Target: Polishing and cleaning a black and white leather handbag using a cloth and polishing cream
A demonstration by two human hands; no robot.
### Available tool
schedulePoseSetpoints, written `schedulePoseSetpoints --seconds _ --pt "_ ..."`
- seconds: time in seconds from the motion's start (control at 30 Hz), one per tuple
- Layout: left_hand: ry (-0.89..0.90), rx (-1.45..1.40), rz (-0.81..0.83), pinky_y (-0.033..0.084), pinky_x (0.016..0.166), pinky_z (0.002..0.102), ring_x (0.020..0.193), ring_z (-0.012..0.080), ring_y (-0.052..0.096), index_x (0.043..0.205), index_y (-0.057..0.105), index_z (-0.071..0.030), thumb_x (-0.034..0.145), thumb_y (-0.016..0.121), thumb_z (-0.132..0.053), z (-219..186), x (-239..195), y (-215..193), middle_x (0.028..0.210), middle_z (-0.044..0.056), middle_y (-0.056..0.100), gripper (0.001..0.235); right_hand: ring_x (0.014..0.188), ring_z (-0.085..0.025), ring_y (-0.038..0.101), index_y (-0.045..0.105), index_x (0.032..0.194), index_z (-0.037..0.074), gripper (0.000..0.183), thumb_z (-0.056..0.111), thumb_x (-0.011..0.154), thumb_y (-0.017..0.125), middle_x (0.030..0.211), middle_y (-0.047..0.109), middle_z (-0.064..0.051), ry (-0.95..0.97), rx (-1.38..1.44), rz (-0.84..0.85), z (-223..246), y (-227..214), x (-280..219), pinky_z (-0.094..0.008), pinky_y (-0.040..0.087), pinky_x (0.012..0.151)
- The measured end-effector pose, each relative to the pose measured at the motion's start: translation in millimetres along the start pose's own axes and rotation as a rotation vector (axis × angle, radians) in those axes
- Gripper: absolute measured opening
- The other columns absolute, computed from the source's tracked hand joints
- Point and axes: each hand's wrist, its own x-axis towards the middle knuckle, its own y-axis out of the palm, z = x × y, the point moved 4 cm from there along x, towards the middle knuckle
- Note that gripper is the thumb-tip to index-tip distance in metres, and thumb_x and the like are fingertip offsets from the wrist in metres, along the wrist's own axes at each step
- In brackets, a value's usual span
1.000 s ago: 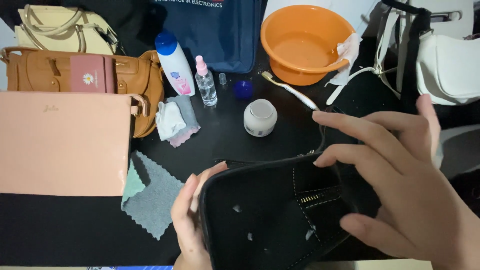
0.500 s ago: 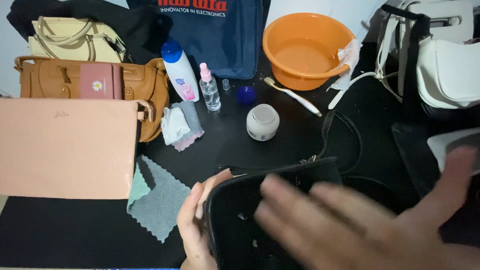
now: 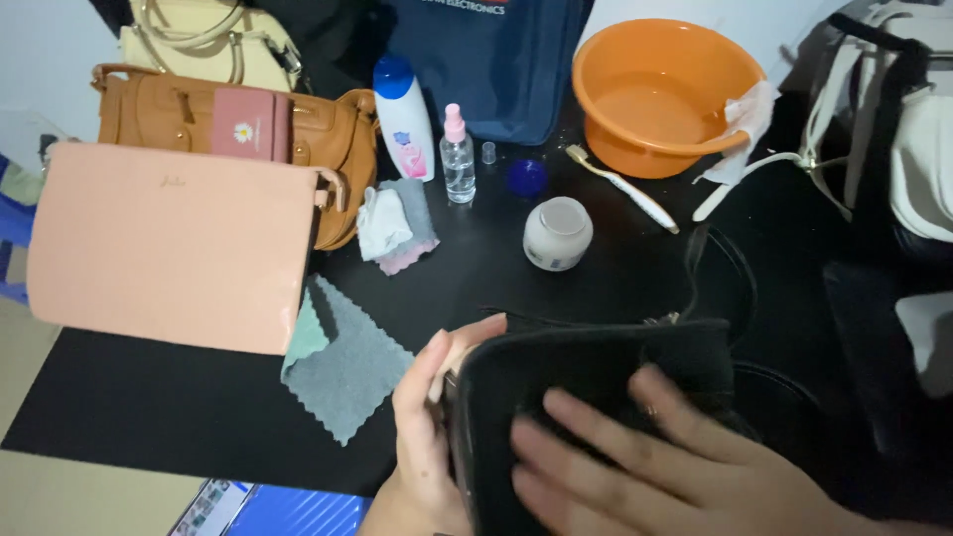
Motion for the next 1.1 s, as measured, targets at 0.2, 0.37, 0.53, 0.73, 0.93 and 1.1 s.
schedulePoseSetpoints --seconds 0.2,0.37,0.53,0.73,0.93,1.1 --pt "0.126 0.053 0.093 0.054 0.114 0.045 0.133 0.0418 0.064 0.15 0.027 0.002 0.114 0.046 -0.027 -6.3 10.0 -2.1 0.142 0.037 0.056 0.051 0.147 -0.007 0.044 0.049 0.151 0.023 0.05 0.038 0.106 0.034 0.159 0.05 0.002 0.077 0.011 0.045 -19.1 -11.6 8.4 -0.061 0.033 0.11" --pt "-0.012 -0.011 0.093 0.05 0.116 0.04 0.129 0.0337 0.067 0.154 0.026 -0.001 0.109 0.054 -0.018 -8.1 3.9 -2.0 0.149 0.029 0.053 0.056 0.154 -0.01 0.034 0.04 0.157 0.022 0.052 0.036 0.109 0.027 0.167 0.04 0.003 -0.13 0.003 0.077 -18.7 -3.3 5.0 -0.045 0.025 0.12" --pt "0.041 -0.07 0.108 0.048 0.12 0.048 0.139 0.0408 0.059 0.156 0.019 0.002 0.113 0.05 -0.026 -6.2 12.4 -3.0 0.148 0.037 0.052 0.061 0.147 -0.005 0.042 0.048 0.149 0.029 0.052 0.042 0.098 0.042 0.161 0.046 0.009 -0.067 -0.032 0.07 -26.5 -10.5 3.7 -0.072 0.037 0.102" --pt "0.057 0.062 0.146 0.054 0.116 0.046 0.135 0.0411 0.064 0.151 0.027 0.001 0.113 0.046 -0.027 -16.7 10.7 -5.6 0.143 0.034 0.058 0.051 0.155 -0.021 0.031 0.035 0.155 0.013 0.062 0.041 0.1 0.034 0.167 0.034 -0.011 -0.063 -0.144 0.111 -12.8 5.6 8.2 -0.066 0.04 0.101" --pt "0.043 0.068 0.1 0.046 0.12 0.047 0.137 0.0411 0.062 0.154 0.016 0.005 0.11 0.048 -0.031 -4.0 17.7 -4.4 0.143 0.035 0.058 0.065 0.132 -0.004 0.063 0.055 0.144 0.03 0.048 0.047 0.1 0.046 0.148 0.062 0.011 0.054 0.193 0.038 -36.3 -19.5 0.9 -0.074 0.024 0.115" --pt "0.016 -0.005 0.167 0.048 0.121 0.045 0.14 0.0397 0.06 0.152 0.023 0.006 0.101 0.065 -0.027 -11.2 19.6 -1.2 0.149 0.033 0.053 0.074 0.159 -0.012 0.016 0.01 0.167 0.015 0.103 0.074 0.085 0.027 0.173 0.016 0.002 0.031 -0.273 0.13 -28.5 13.6 3.1 -0.075 0.023 0.105"
